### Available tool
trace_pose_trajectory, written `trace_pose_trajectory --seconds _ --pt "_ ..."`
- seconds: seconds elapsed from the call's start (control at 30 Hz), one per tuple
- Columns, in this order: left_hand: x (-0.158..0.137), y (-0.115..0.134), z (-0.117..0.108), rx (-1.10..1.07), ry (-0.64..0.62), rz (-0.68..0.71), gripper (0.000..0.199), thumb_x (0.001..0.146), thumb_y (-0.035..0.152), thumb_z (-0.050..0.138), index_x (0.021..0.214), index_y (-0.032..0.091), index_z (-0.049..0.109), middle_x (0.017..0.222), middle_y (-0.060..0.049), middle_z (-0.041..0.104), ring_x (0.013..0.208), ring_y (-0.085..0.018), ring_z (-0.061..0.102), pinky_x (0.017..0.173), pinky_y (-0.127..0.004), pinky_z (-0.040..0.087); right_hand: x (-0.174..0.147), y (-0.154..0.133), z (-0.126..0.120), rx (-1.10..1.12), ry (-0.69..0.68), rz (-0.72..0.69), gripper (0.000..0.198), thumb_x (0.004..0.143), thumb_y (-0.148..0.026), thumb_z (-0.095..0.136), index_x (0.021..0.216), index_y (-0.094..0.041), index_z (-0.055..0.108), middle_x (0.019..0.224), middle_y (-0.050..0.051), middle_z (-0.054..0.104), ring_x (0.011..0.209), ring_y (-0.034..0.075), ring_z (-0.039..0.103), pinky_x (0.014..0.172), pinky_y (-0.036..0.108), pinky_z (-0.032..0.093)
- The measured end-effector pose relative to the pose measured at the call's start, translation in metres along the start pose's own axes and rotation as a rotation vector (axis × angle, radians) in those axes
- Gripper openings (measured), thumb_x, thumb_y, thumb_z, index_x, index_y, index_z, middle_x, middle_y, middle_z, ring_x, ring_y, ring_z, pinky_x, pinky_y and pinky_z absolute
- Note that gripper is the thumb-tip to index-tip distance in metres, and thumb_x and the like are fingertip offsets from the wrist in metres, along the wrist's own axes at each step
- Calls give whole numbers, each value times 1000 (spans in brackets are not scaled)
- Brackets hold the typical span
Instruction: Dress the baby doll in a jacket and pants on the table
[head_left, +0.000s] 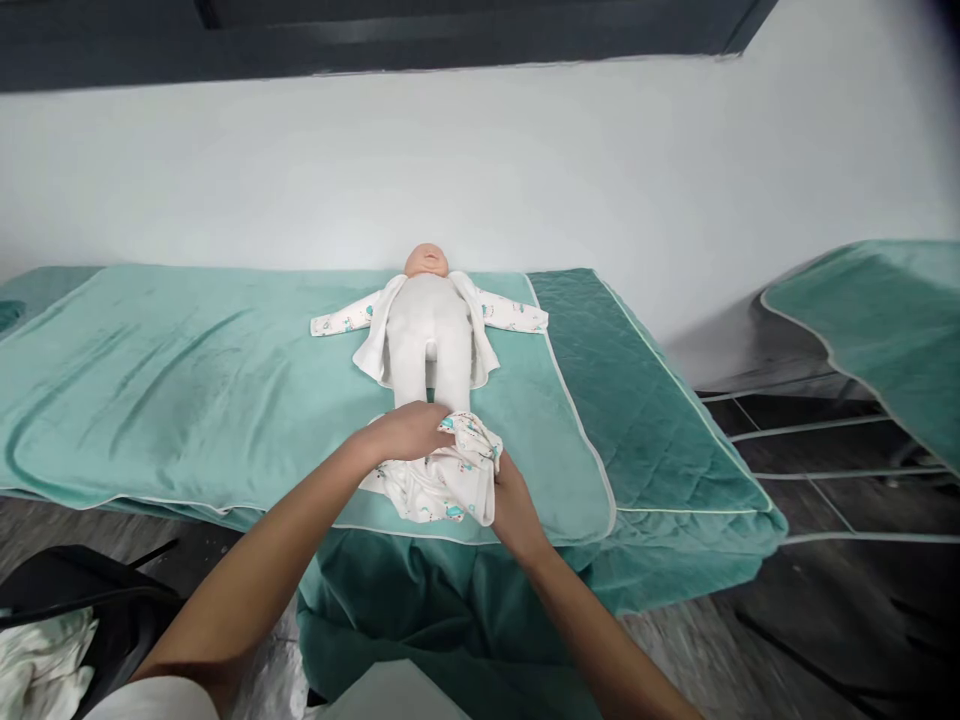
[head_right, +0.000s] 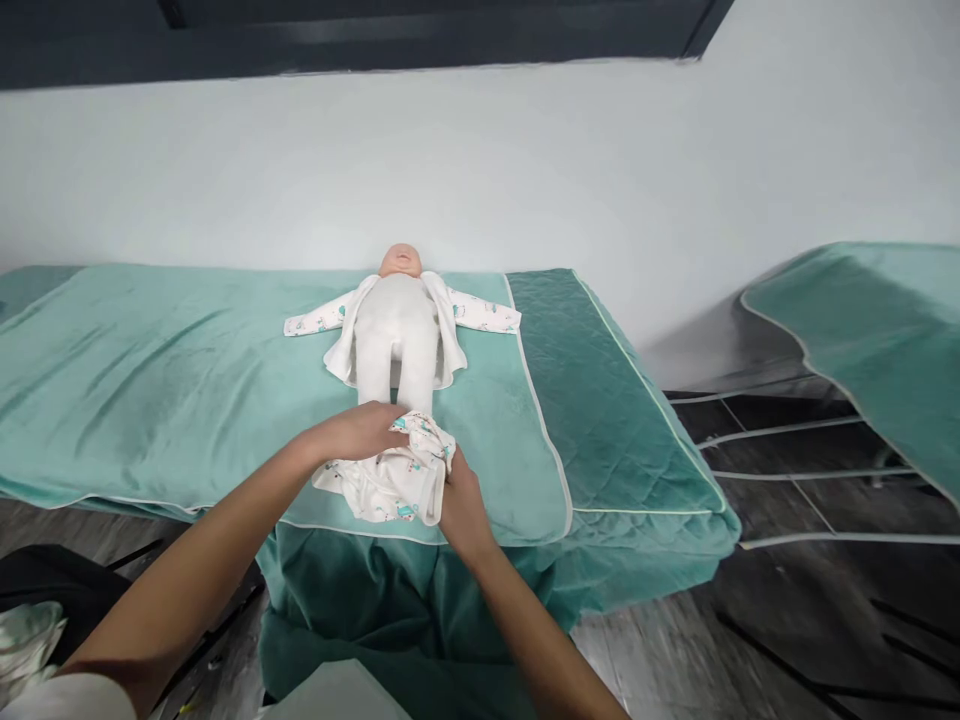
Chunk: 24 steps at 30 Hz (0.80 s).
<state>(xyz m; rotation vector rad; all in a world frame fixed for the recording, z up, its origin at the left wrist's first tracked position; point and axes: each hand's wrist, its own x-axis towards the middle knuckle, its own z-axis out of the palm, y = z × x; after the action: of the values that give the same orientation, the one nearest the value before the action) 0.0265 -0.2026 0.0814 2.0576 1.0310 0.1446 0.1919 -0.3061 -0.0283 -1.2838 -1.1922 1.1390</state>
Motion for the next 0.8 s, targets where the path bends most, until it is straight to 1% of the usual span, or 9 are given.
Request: trace_pose_trajectory --seconds 0.07,0.13,0.23,0.3,0.4,0.5,0.57,0.67,0.8 --pt "-4 -1 -4 -110 -41 -22 24 85 41 62 94 21 72 102 -6 75 95 -25 68 75 -29 47 6 0 -2 50 27 -15 44 82 -41 70 122 -27 62 122 7 68 109 29 63 99 45 50" --pt "-7 -4 -7 -276 -86 -46 32 85 45 63 106 22 72 114 -6 74 106 -26 67 81 -30 48 15 0 -5 78 83 -38 33 80 -40 71 109 -27 63 113 6 69 102 28 63 96 44 50" --pt "-8 -9 -11 -573 -200 -58 45 81 49 71 117 23 68 125 -7 70 117 -27 64 89 -32 51 34 0 -11 140 153 -94 24 82 -41 70 99 -27 61 101 3 68 97 25 63 93 41 50" --pt "-6 -13 -15 -670 -258 -54 51 74 46 80 116 22 67 125 -9 69 115 -27 65 88 -33 52 48 1 -14 184 158 -119 22 83 -42 67 98 -27 60 99 1 67 94 23 62 91 39 50" --pt "-1 -15 -22 -626 -236 -33 50 66 38 86 109 21 68 115 -7 70 106 -25 66 83 -32 52 62 3 -17 193 146 -129 25 82 -44 68 97 -25 60 96 1 66 90 21 62 87 36 49" --pt "6 -14 -30 -578 -117 3 40 70 35 80 105 20 68 108 -5 69 99 -22 65 81 -30 49 69 4 -16 170 181 -113 25 84 -44 66 98 -24 60 96 0 66 87 19 60 83 33 48" --pt "11 -12 -34 -515 19 22 33 74 33 74 102 19 66 103 -4 68 97 -21 63 82 -30 48 73 3 -16 142 209 -129 24 87 -44 63 99 -24 60 97 0 66 87 18 58 84 32 48" --pt "23 -10 -37 -367 244 55 26 77 31 67 98 17 64 99 -3 66 96 -21 61 85 -32 46 83 0 -16 91 217 -194 24 88 -43 62 100 -23 61 95 1 65 89 18 57 85 32 47" --pt "42 -10 -34 -218 485 51 19 78 23 60 97 18 62 95 -2 66 94 -20 59 88 -31 44 111 -4 -19 32 228 -232 22 86 -41 62 97 -22 61 92 0 66 88 18 57 85 32 47"
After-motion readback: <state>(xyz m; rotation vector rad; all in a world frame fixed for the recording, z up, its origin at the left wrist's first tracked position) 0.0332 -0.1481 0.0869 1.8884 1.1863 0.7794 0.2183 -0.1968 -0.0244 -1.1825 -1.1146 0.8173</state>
